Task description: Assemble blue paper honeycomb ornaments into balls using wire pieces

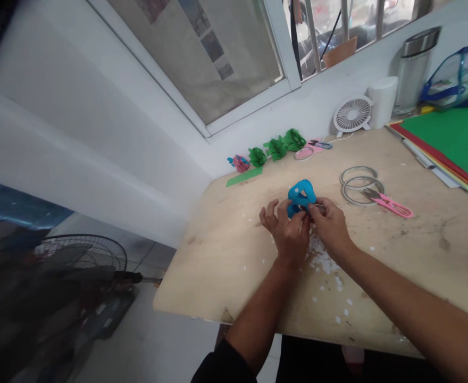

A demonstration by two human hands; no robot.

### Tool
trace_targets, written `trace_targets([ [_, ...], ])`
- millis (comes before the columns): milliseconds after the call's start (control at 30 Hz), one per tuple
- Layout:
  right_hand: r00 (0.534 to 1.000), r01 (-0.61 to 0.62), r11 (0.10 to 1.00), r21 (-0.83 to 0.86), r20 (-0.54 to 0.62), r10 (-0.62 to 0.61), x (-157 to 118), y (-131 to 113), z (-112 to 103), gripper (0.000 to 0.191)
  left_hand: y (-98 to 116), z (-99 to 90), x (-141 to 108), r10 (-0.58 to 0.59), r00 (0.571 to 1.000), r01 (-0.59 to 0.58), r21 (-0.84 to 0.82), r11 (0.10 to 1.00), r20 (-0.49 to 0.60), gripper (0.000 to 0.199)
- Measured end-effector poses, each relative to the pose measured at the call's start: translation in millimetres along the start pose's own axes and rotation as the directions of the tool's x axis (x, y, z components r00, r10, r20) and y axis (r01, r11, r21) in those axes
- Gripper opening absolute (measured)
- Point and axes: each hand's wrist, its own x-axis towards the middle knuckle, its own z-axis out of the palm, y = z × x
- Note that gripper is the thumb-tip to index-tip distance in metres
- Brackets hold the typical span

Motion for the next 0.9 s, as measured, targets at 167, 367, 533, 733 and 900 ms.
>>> trace_targets([
  [167,1.000,-0.030,0.999,0.033,-0.001,0.030,-2.6,-3.3,2.0,0.038,1.2,0.5,0.3,0.016,1.000,-0.015,0.023,1.000,-0.015,0.015],
  [367,0.998,-0.056,0.997,0.045,-0.005,0.056,-4.6,-5.8,2.9,0.041,1.0,0.9,-0.1,0.025,1.000,-0.024,0.034,0.999,-0.008,0.014],
  [533,1.000,-0.022,0.999,0.023,-0.003,0.022,-3.6,-3.8,2.1,0.037,0.8,2.1,0.6,0.026,1.000,-0.026,0.010,1.000,-0.011,0.015],
  [733,1.000,-0.007,1.000,-0.008,-0.022,0.006,-3.7,-5.0,0.9,0.034,-1.1,-0.5,3.0,0.009,1.000,-0.010,-0.025,1.000,-0.026,0.011],
  [900,0.999,-0.039,0.999,0.015,-0.026,0.039,-4.9,-9.0,1.7,0.025,-0.9,-3.8,4.0,-0.012,0.999,0.009,-0.070,0.998,-0.037,0.007],
])
